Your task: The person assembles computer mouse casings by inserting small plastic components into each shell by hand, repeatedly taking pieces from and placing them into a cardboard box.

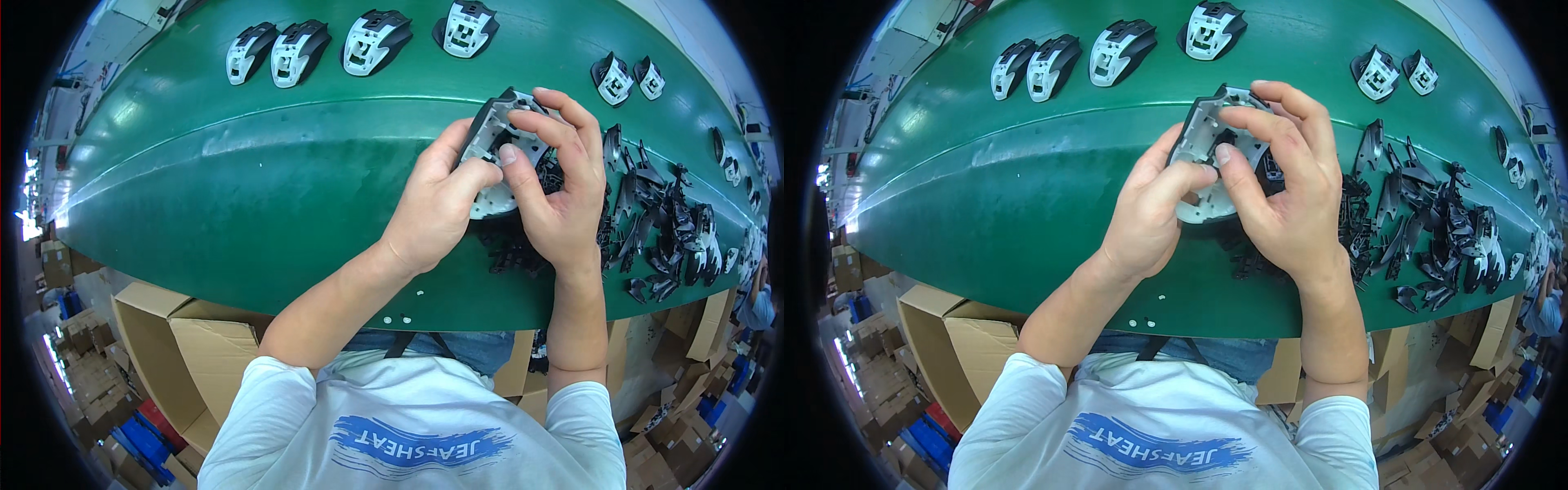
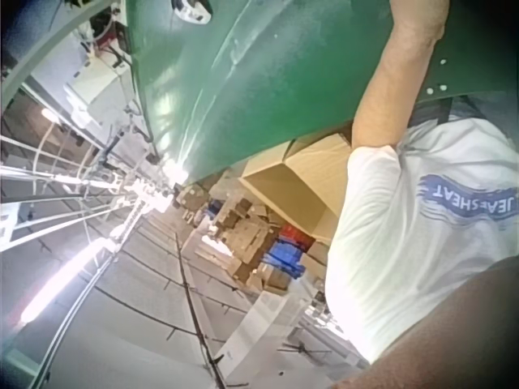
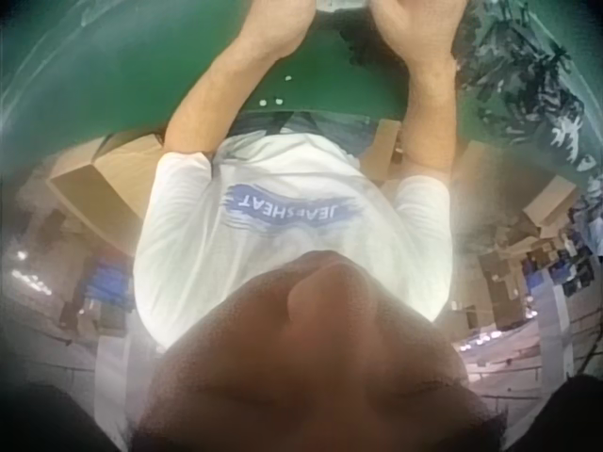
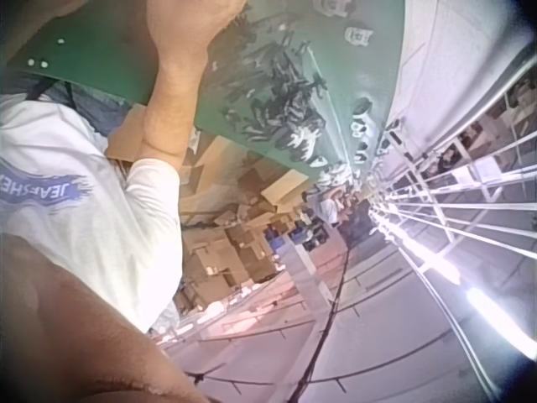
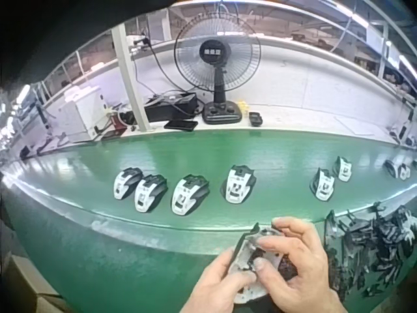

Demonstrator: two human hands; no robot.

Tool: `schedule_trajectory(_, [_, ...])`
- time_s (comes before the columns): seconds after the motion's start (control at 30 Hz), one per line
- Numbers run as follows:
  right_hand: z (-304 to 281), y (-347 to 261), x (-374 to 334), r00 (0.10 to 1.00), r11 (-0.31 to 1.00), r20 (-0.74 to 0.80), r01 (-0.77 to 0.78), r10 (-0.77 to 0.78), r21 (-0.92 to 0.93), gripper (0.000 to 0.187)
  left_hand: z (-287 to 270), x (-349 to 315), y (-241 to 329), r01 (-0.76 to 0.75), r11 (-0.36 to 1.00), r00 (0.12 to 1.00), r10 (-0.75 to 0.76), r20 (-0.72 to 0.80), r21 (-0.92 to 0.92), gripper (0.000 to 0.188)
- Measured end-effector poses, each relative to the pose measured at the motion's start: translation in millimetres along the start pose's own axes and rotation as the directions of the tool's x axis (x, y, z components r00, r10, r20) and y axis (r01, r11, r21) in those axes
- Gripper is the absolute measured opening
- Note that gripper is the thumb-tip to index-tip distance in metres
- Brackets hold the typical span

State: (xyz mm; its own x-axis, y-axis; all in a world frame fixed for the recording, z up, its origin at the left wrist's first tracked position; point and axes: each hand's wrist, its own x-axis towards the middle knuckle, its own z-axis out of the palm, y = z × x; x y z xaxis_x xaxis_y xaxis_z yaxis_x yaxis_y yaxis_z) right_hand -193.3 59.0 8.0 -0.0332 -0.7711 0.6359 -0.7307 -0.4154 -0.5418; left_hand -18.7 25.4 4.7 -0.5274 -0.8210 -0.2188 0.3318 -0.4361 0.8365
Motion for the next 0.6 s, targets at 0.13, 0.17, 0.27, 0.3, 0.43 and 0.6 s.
schedule_trajectory(0.13, [-1, -2, -6, 0.949, 0.863, 0.129, -0.315, 0.288, 0.394, 0.049, -5, 0, -3, 0.021, 0.997, 0.999, -0.018, 0.042, -0.079, 0.054])
schedule_trajectory(0.17, [-2, -3, -6, 0.949, 0.863, 0.130, -0.315, 0.287, 0.396, 0.049, -4, 1, -4, 0.021, 0.997, 0.999, -0.017, 0.040, -0.079, 0.054])
schedule_trajectory(0.27, [0, -7, -4, 0.960, 0.907, 0.172, -0.265, 0.219, 0.326, 0.065, -3, 3, -5, -0.083, 0.996, 0.996, 0.084, -0.043, 0.026, 0.052])
schedule_trajectory(0.3, [4, -8, -5, 0.955, 0.892, 0.173, -0.288, 0.240, 0.350, 0.068, -1, 4, -5, -0.080, 0.996, 0.995, 0.082, -0.058, 0.041, 0.051])
schedule_trajectory(0.43, [20, -8, -19, 0.929, 0.838, 0.178, -0.371, 0.326, 0.400, 0.079, 0, 6, -12, -0.170, 0.976, 0.978, 0.183, -0.095, 0.133, 0.050])
schedule_trajectory(0.6, [34, -13, -17, 0.941, 0.811, 0.038, -0.311, 0.337, 0.495, 0.086, 1, 8, -16, -0.289, 0.915, 0.930, 0.339, -0.145, 0.282, 0.048])
